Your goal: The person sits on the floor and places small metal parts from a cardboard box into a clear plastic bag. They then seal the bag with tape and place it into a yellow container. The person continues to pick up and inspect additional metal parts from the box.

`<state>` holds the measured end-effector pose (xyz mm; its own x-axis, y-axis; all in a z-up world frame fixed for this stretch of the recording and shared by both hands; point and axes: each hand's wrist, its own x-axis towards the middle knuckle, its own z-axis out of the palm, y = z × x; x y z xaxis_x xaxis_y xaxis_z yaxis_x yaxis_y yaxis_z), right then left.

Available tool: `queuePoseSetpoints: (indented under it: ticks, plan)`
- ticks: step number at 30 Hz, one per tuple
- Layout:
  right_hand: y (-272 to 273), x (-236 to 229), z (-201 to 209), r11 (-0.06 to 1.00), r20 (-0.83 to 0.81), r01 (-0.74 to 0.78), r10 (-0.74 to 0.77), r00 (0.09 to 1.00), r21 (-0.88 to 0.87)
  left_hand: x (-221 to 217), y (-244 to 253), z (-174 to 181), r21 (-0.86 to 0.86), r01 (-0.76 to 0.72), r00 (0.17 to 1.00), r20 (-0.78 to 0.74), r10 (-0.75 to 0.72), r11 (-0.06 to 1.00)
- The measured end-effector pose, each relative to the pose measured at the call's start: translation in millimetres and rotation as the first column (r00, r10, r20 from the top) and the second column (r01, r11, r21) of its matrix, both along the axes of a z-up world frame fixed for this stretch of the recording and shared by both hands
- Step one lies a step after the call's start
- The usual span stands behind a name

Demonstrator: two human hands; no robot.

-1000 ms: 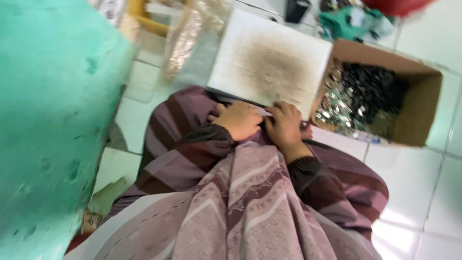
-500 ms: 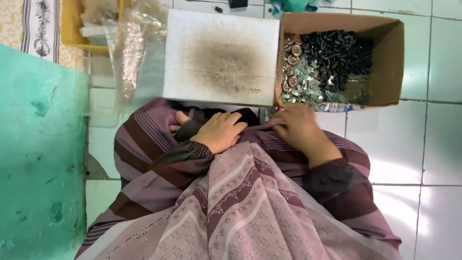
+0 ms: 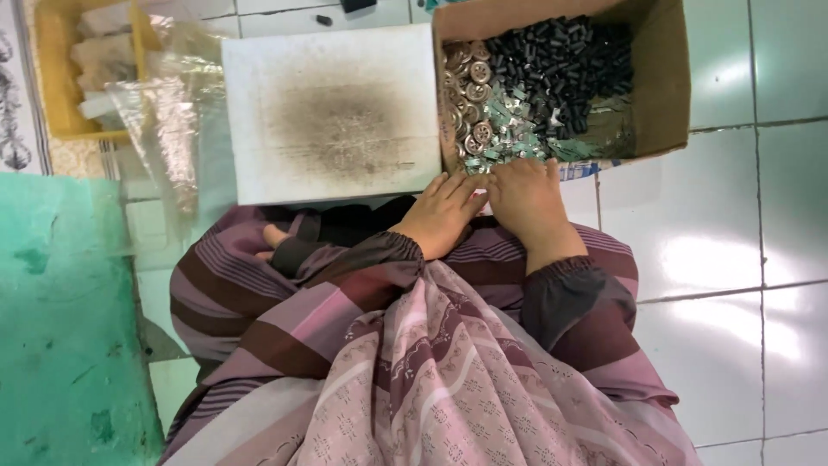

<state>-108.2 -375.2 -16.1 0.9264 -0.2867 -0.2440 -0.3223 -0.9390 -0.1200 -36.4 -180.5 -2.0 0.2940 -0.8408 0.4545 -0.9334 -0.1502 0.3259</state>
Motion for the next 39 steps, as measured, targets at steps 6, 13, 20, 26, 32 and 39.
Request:
queuePoseSetpoints:
  ticks: [6,13,20,26,32,39]
  plan:
    - [1.1,8.6,7.5,0.996,-0.076,-0.022,0.028,0.997,0.081,-4.5,-6.4,-43.1,-0.007,0.035,0.999,0.040,-0.034,0.999]
    - [-18.0,34.9,25.2,0.993,-0.191,0.023,-0.001,0.982,0.113,2.0,-7.1,-55.4,-0.002,0.067,0.998,0.019,-0.067,0.998]
    - [-67.8,45.5,18.9,0.957,-0.199,0.196,-0.154,0.968,0.215,0.7,-10.9,-47.9,0.070,0.033,0.999,-0.044,-0.030,0.997]
    - [-77.5,49.5,-1.2,0.945,-0.234,0.248,-0.197,0.952,0.213,13.1,-33.0,-3.5,0.118,-0.021,0.993,-0.113,0.035,0.993]
    - [-90.8,58.8,-20.0,0.947,-0.259,0.255,-0.201,0.945,0.194,22.6,-51.2,-60.3,0.104,-0.012,0.998,0.057,0.007,0.995]
    - [-89.8,87.9,-22.8,0.971,-0.205,0.176,-0.141,0.968,0.162,15.8,-48.6,-73.2,0.189,-0.013,0.997,0.074,-0.001,0.982]
